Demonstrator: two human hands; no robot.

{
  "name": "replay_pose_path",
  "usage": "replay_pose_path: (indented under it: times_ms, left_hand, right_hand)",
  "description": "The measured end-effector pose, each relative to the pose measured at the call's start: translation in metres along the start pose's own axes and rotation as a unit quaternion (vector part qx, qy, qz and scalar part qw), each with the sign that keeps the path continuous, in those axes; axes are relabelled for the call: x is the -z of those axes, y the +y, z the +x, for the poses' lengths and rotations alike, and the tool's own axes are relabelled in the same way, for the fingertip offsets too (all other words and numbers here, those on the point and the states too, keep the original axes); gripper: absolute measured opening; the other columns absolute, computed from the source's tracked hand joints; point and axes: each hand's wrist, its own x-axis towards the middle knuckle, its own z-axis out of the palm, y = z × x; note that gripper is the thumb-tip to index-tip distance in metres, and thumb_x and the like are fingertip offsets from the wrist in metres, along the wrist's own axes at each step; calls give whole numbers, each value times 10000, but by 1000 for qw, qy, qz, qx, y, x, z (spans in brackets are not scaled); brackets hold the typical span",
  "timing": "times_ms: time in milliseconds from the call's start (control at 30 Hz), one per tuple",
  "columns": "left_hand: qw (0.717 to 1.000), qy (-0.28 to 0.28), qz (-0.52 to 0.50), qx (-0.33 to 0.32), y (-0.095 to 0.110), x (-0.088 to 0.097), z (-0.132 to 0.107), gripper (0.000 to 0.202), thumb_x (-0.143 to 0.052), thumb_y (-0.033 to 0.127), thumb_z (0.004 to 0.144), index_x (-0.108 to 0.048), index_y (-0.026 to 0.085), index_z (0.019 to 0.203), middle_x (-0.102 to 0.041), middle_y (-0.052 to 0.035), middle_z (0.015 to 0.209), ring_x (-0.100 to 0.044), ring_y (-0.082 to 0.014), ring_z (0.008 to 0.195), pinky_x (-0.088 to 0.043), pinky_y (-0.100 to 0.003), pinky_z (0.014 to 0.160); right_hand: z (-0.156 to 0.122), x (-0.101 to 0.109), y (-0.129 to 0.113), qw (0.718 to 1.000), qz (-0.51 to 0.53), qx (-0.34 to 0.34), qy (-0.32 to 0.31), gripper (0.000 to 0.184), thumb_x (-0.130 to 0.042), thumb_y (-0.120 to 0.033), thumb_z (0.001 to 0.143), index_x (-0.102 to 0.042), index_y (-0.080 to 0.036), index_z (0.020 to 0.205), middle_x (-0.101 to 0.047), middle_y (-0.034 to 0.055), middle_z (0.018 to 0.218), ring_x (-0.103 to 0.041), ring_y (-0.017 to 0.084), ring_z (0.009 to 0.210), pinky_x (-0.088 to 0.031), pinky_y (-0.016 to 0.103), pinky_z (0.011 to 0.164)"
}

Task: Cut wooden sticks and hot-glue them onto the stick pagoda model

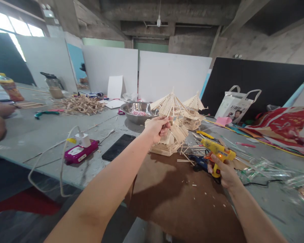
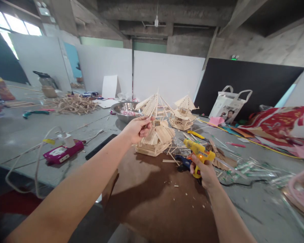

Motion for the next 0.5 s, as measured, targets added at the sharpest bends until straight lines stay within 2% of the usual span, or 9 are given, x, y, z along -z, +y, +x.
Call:
replay_pose_path:
  times_ms: [500]
  left_hand:
    - [998, -51, -18, 18, 3, 9, 2, 136, -382, 106, 772, -509, 114, 819, -451, 36, 473, -254, -7, 257, -124, -144, 289]
  right_hand:
    - [-1, 0, -1, 1000, -2, -1, -1, 232, -618, -375, 609, -556, -172, 703, -617, 32, 731, -424, 47, 320, -302, 210, 322]
